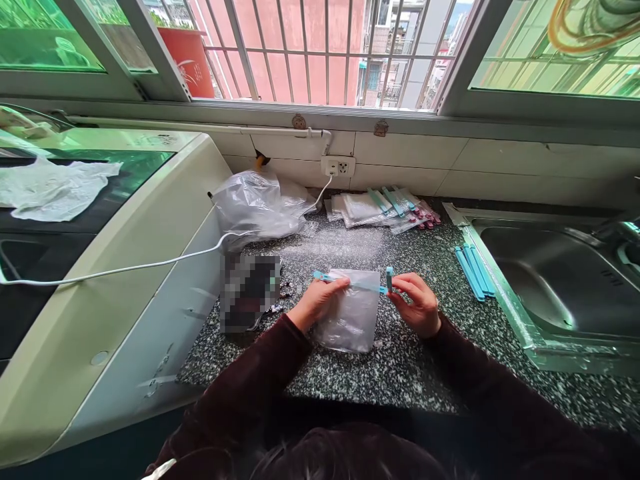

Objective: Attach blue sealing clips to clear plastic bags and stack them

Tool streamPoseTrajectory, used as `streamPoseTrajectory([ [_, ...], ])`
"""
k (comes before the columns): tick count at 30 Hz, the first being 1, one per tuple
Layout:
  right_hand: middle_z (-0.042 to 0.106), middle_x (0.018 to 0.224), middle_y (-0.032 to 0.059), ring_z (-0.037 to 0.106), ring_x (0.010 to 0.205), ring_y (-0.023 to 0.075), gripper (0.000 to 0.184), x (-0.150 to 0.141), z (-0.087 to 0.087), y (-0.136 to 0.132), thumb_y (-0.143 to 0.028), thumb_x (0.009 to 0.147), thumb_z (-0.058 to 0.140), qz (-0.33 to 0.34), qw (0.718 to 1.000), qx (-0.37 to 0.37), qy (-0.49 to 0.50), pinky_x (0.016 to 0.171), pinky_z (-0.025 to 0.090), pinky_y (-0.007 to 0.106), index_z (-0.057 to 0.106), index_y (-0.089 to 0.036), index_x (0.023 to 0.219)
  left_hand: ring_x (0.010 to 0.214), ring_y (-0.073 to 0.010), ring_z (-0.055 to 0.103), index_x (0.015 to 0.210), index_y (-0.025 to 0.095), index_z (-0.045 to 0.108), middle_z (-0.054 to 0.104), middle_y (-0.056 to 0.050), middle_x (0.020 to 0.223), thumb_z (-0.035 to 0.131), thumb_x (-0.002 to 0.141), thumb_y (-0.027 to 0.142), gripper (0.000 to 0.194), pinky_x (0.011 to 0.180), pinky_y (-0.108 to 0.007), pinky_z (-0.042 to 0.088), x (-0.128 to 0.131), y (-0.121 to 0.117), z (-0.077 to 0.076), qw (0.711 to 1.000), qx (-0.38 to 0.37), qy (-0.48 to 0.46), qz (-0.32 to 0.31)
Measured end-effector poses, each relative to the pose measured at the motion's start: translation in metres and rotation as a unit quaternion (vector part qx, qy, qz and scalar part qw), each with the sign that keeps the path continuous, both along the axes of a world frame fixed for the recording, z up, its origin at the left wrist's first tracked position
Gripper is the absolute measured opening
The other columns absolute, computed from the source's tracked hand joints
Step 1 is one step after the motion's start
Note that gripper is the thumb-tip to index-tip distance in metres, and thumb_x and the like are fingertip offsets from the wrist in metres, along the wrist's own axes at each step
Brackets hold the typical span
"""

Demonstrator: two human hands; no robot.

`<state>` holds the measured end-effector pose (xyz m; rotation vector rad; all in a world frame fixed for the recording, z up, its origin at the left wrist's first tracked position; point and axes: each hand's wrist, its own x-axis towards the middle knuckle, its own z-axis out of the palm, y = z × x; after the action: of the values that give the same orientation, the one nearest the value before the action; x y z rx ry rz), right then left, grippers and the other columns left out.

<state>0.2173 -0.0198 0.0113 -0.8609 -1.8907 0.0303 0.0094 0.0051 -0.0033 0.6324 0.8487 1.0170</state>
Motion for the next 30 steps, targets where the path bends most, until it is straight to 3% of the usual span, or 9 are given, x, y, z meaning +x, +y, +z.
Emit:
streamPoseTrajectory([
  [13, 0.064, 0.08, 0.0056, 0.06, 0.073, 0.0175, 0.021, -0.003, -0.005, 0.001, -0.018, 0.078, 0.059, 0.004, 0.999, -0.002, -0.039, 0.063, 0.052, 0.033, 0.062, -0.022, 0.098, 0.07, -0.0177, 0.06, 0.076, 0.009, 0.069, 0.069, -0.009, 0.076, 0.081, 0.051, 0.034, 0.037, 0.074, -0.03, 0.045, 0.001, -0.001, 0.0, 0.999, 0.041, 0.019, -0.012],
  [22, 0.065, 0.08, 0.006, 0.061, 0.071, 0.0154, 0.02, -0.006, -0.007, -0.001, -0.019, 0.08, 0.056, -0.005, 0.993, -0.013, -0.113, 0.061, 0.052, 0.027, 0.062, -0.021, 0.099, 0.069, -0.0155, 0.06, 0.076, 0.011, 0.07, 0.069, -0.006, 0.075, 0.079, 0.054, 0.038, 0.036, 0.072, -0.027, 0.045, -0.002, 0.002, -0.009, 0.996, 0.063, 0.058, -0.02],
  [30, 0.063, 0.08, 0.006, 0.06, 0.068, 0.0145, 0.019, -0.007, -0.011, -0.001, -0.019, 0.081, 0.055, -0.002, 0.992, -0.041, -0.118, 0.06, 0.051, 0.025, 0.061, -0.02, 0.1, 0.062, -0.015, 0.058, 0.068, 0.012, 0.068, 0.066, -0.005, 0.066, 0.078, 0.052, 0.047, 0.04, 0.066, -0.027, 0.044, -0.002, 0.0, 0.003, 0.995, 0.056, 0.079, -0.022],
])
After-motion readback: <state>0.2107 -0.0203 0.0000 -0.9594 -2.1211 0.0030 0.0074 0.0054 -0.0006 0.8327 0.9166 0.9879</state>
